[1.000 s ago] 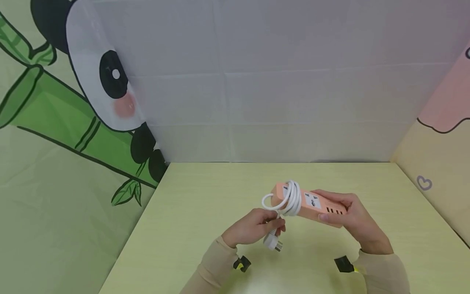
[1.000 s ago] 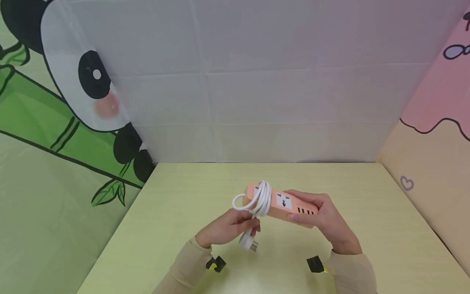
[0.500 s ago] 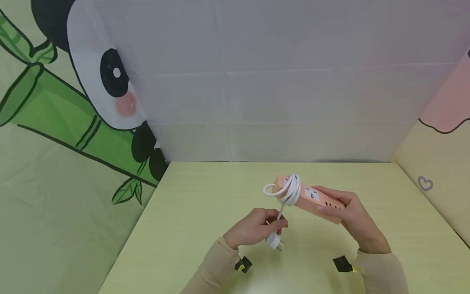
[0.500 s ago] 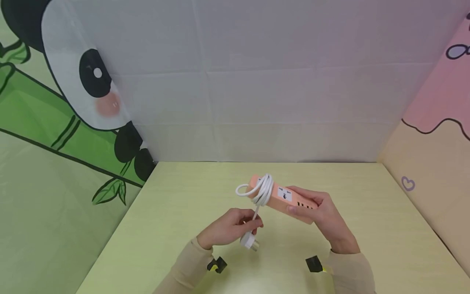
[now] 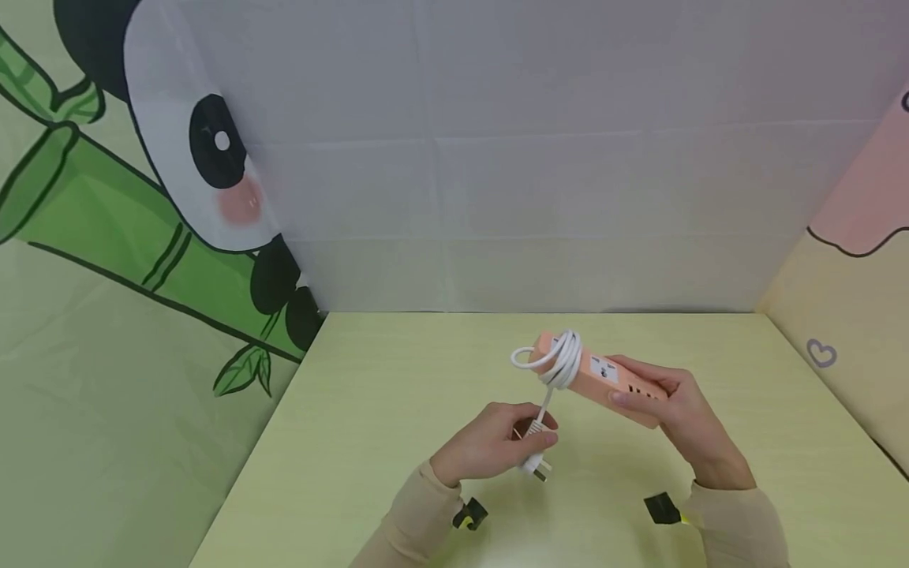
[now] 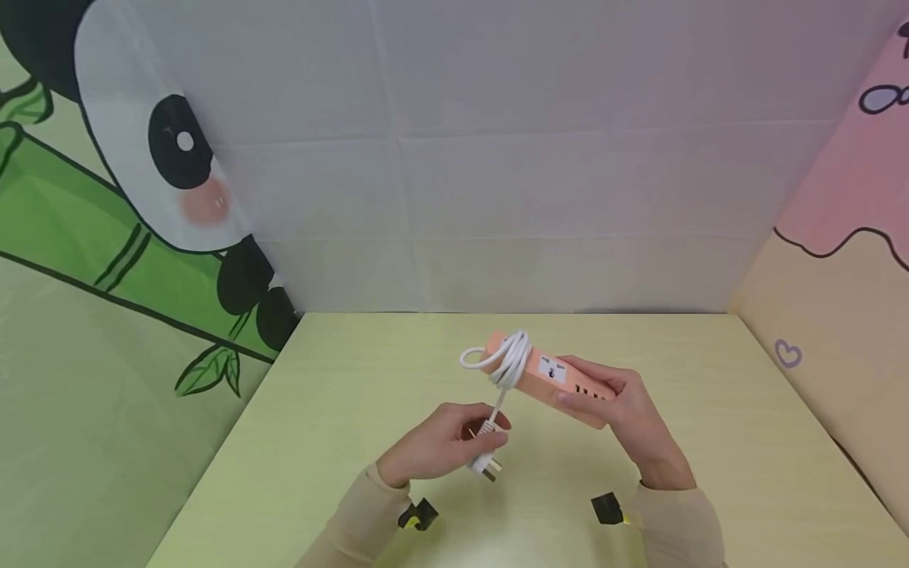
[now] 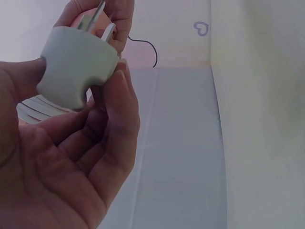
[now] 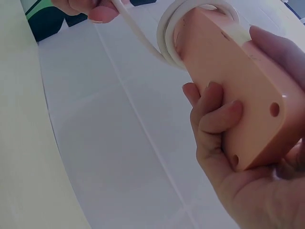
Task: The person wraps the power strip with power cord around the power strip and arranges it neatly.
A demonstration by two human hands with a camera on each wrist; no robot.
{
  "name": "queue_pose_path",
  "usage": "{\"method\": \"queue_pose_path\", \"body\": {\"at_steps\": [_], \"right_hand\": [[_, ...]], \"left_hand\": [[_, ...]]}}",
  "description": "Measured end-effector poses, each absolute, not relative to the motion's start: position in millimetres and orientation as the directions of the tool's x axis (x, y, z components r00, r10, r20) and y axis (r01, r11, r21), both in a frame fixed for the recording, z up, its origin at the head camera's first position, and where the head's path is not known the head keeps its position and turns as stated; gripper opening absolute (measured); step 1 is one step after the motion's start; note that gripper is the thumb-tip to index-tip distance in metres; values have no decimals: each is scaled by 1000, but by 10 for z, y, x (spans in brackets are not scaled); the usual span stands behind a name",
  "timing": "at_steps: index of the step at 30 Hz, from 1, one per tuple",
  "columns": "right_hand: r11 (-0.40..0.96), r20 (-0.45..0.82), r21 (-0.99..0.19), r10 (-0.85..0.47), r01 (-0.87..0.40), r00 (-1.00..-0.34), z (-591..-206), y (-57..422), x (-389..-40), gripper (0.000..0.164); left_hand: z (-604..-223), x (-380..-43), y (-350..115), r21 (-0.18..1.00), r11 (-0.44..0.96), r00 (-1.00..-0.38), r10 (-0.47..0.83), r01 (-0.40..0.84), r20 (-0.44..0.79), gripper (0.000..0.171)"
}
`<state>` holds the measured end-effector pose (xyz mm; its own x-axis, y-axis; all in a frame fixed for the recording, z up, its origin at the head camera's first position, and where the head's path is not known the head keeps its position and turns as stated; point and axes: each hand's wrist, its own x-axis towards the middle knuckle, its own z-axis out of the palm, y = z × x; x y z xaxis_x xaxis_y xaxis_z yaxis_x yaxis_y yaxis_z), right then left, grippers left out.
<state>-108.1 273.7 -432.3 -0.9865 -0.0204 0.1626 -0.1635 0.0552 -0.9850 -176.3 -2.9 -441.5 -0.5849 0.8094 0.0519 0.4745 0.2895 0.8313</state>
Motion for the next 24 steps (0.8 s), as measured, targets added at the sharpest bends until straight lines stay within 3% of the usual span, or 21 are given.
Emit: {"method": "queue_pose_path", "body": {"at_steps": [8, 24], "right_hand": [[203, 132, -972, 36, -122, -991, -4324, 2726, -1092, 52], [236, 142, -963, 41, -128, -989, -4343, 2726, -1105, 54]], "left_hand": [[-4351, -1716, -20, 813, 303, -599, 798, 498, 70, 29], [-4262, -1607, 11, 806, 307, -627, 773, 505, 99, 18]]}}
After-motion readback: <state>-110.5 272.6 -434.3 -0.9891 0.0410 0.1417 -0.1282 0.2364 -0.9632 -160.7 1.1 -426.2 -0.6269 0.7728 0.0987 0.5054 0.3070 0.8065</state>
